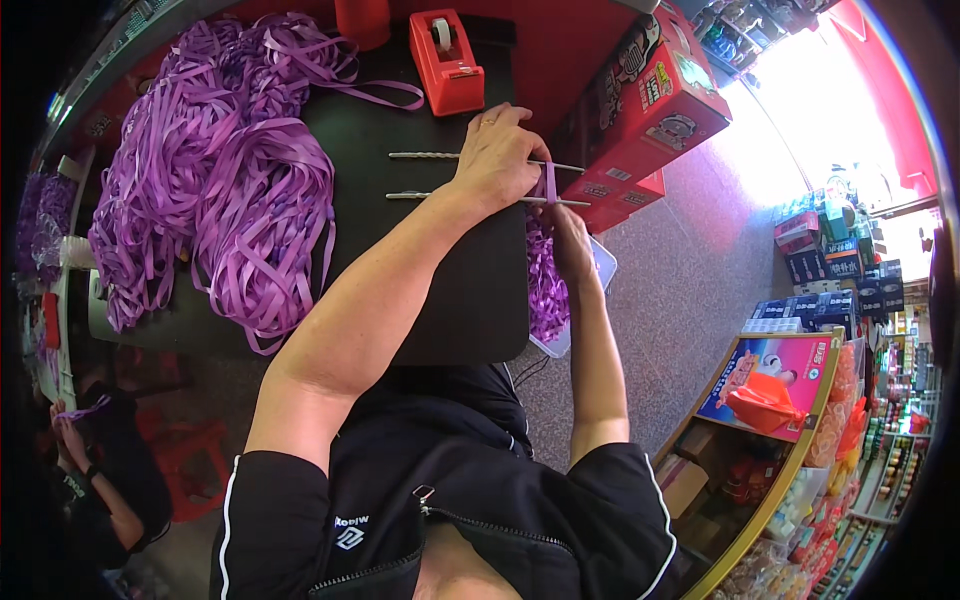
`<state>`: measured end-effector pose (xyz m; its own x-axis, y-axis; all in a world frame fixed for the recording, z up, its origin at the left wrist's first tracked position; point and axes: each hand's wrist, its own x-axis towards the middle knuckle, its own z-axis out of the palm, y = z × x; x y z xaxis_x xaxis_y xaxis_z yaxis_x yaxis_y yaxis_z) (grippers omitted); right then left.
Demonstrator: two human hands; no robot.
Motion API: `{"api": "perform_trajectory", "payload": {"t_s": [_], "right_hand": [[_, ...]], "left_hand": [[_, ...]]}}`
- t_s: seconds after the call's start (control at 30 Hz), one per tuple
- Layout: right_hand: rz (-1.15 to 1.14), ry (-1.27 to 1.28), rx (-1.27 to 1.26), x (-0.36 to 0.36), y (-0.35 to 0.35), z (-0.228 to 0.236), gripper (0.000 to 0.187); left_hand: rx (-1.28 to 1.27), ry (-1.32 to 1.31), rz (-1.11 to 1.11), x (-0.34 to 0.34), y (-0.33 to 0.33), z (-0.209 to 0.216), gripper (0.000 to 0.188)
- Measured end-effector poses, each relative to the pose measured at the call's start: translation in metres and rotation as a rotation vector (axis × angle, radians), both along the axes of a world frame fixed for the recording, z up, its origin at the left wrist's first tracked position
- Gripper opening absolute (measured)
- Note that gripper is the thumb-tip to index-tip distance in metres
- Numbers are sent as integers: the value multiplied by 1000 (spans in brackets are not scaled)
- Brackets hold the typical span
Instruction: Wrapping purple plastic ribbons around metal rods and securing them with tape.
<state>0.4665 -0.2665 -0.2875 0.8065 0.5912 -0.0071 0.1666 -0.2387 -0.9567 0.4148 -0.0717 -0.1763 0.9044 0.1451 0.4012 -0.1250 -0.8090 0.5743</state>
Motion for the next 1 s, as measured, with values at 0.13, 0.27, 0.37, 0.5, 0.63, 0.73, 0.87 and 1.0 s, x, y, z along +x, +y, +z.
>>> {"api": "perform_trajectory", "payload": {"t_s": [0.13, 0.27, 0.37, 0.5, 0.63, 0.73, 0.87, 1.0], "right_hand": [[-146, 133, 214, -61, 5, 35, 46], [-173, 130, 241, -80, 2, 65, 43], [-142, 134, 177, -74, -2, 80, 41], [-80, 145, 100, -66, -2, 103, 43], [-27, 133, 16, -57, -4, 123, 43], [-45, 314, -20, -48, -4, 130, 49], [-95, 454, -31, -40, -4, 127, 52], [-89, 496, -8, -39, -3, 126, 50]], "left_hand": [[52, 65, -1, 0, 3, -2, 21], [76, 60, -22, 1, 6, -3, 23], [47, 71, -45, 2, 5, 2, 24], [-50, -1, -37, 1, 7, 16, 29], [-199, 125, -54, -21, -5, 44, 31], [-137, 268, -60, -42, -10, 52, 32], [-721, 602, -98, -54, -21, 41, 40], [-1440, 608, -228, -63, -30, 45, 28]]}}
